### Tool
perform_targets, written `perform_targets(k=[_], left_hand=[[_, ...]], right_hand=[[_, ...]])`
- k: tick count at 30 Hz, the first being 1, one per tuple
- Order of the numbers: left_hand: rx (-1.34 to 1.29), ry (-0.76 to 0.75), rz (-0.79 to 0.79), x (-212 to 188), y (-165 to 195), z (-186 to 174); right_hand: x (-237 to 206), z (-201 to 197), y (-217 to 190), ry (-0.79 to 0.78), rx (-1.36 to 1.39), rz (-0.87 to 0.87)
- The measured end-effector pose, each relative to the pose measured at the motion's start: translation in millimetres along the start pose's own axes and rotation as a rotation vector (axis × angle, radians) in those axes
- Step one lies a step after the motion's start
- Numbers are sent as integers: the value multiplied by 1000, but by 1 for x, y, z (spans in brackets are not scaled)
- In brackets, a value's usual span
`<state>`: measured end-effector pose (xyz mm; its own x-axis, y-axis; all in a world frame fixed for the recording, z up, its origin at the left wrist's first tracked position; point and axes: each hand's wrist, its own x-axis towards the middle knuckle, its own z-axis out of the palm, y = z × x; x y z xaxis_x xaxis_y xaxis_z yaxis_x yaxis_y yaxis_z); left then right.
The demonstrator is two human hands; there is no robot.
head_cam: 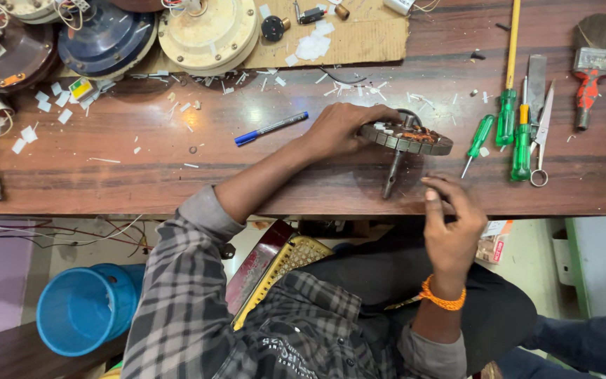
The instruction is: The person sits at a workbench and works on an electric motor armature, holding the rotor and using a screwdriver to work on its windings and shaft, repositioning the motor repeatedly while manipulating its parts by hand.
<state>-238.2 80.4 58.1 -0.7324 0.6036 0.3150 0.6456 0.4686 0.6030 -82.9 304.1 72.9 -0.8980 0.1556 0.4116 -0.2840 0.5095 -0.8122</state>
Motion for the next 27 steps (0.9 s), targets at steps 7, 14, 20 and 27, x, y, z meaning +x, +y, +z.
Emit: perform_targets(k=[7,14,20,27], left_hand=[[53,-80,135,7,-9,-13],[-5,-180,174,5,-5,-34],[94,-155,330,11,5,-42],[-296,-81,305,4,13,-6]], right_hand=[[1,14,0,33,-9,53],[0,12,10,28,13,-50],[21,-31,35,196,-74,159],[77,-18,47,21,-590,58]])
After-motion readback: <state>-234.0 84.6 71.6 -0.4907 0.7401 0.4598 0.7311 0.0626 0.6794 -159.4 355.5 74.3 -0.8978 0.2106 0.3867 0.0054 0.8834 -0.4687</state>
